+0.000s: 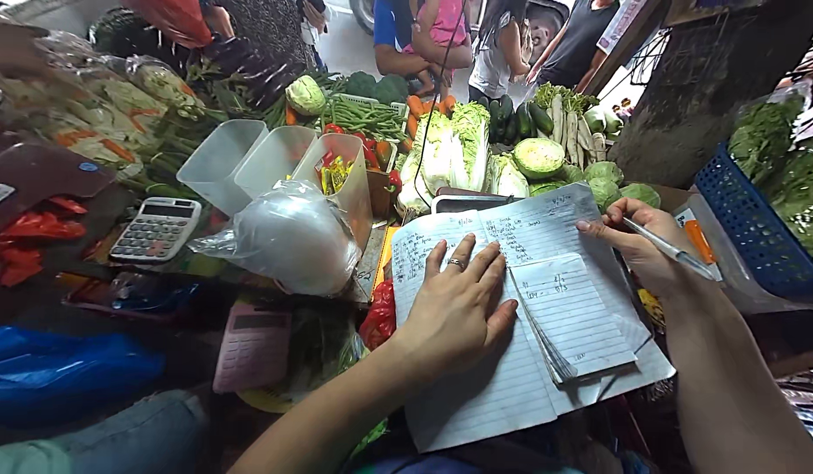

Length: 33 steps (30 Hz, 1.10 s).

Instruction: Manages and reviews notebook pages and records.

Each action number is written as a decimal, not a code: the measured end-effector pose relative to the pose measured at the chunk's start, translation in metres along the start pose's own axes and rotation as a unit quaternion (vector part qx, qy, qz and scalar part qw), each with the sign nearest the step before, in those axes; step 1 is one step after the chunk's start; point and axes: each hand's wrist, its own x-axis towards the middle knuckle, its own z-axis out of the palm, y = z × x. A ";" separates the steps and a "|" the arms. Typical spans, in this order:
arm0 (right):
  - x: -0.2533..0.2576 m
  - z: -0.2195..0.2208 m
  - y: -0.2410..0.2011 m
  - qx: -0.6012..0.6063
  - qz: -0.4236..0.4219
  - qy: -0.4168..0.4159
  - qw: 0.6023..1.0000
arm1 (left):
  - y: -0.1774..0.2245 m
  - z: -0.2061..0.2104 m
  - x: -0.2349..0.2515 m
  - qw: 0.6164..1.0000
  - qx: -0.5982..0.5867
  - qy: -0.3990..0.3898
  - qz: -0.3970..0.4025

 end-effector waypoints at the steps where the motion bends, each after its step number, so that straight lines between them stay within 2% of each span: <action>1: -0.002 0.002 0.002 0.023 -0.019 0.006 1.000 | 0.000 0.000 0.000 1.000 0.001 0.000 0.000; 6: -0.007 0.012 0.019 0.130 -0.096 0.027 0.987 | 0.000 0.001 -0.001 1.000 -0.004 0.004 0.005; 12: -0.010 0.007 0.018 0.207 -0.076 -0.008 0.975 | 0.000 0.001 -0.002 1.000 -0.009 0.013 0.015; 33: -0.009 0.011 0.015 0.212 -0.061 0.006 0.975 | -0.001 0.001 -0.002 1.000 -0.002 0.010 0.018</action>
